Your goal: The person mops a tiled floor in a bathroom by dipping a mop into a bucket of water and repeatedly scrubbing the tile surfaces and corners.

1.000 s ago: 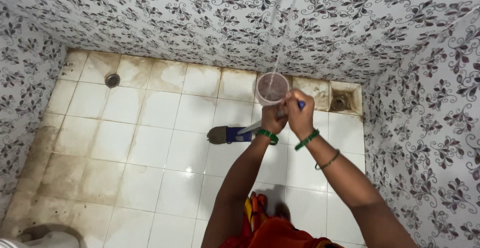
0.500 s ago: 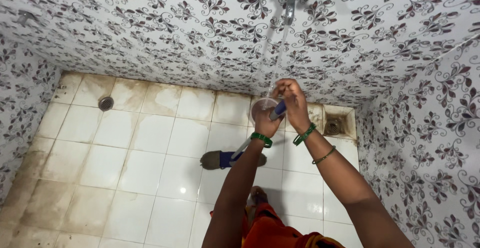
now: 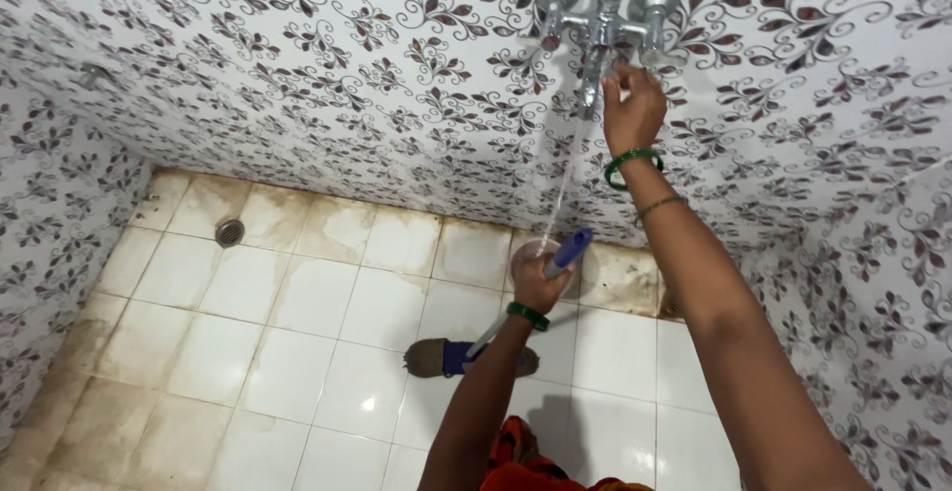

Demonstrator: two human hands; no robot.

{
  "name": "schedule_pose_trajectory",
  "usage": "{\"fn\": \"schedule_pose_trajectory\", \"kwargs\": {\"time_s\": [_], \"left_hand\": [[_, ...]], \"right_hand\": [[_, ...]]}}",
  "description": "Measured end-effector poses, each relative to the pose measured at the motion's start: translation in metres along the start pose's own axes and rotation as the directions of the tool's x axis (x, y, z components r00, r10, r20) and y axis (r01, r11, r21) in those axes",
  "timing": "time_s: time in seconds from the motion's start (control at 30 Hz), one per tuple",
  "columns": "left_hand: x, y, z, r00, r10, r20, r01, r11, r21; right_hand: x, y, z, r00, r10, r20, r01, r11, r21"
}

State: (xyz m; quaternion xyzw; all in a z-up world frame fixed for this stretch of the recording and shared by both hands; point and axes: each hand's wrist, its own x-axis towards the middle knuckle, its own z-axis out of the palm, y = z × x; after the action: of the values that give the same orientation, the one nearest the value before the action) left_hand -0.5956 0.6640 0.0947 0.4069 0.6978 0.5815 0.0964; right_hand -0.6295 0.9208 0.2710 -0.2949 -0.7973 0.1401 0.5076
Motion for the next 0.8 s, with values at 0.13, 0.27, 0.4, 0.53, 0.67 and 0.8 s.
{"fn": "schedule_pose_trajectory", "kwargs": {"time_s": [0.13, 0.27, 0.4, 0.53, 0.67, 0.8], "left_hand": [[0.001, -0.007, -0.004, 1.0, 0.022, 0.001, -0.022, 1.0, -0.023], [0.005, -0.004, -0.028, 0.997, 0.03, -0.067, -0.037, 0.994, -0.101], [0.011, 0.004, -0.044, 0.982, -0.191, 0.001, 0.189, 0.971, -0.149], [0.013, 0.005, -0.04, 0.992, -0.122, -0.023, 0.117, 0.982, -0.147], [0.009, -0.003, -0.027, 0.966, 0.219, -0.135, -0.221, 0.975, -0.001], [0.001, -0.008, -0.027, 0.987, 0.12, -0.108, -0.124, 0.992, -0.025]], "right_hand": [[0.031, -0.015, 0.016, 0.923, -0.36, 0.132, 0.383, 0.886, -0.26], [0.05, 0.001, 0.024, 0.783, -0.54, 0.309, 0.622, 0.662, -0.419], [0.064, 0.012, 0.018, 0.649, -0.596, 0.474, 0.754, 0.418, -0.506], [0.074, 0.005, 0.011, 0.523, -0.526, 0.671, 0.85, 0.266, -0.455], [0.085, 0.005, 0.01, 0.446, -0.489, 0.75, 0.895, 0.23, -0.383], [0.078, 0.01, 0.005, 0.473, -0.531, 0.703, 0.88, 0.332, -0.341]]}}
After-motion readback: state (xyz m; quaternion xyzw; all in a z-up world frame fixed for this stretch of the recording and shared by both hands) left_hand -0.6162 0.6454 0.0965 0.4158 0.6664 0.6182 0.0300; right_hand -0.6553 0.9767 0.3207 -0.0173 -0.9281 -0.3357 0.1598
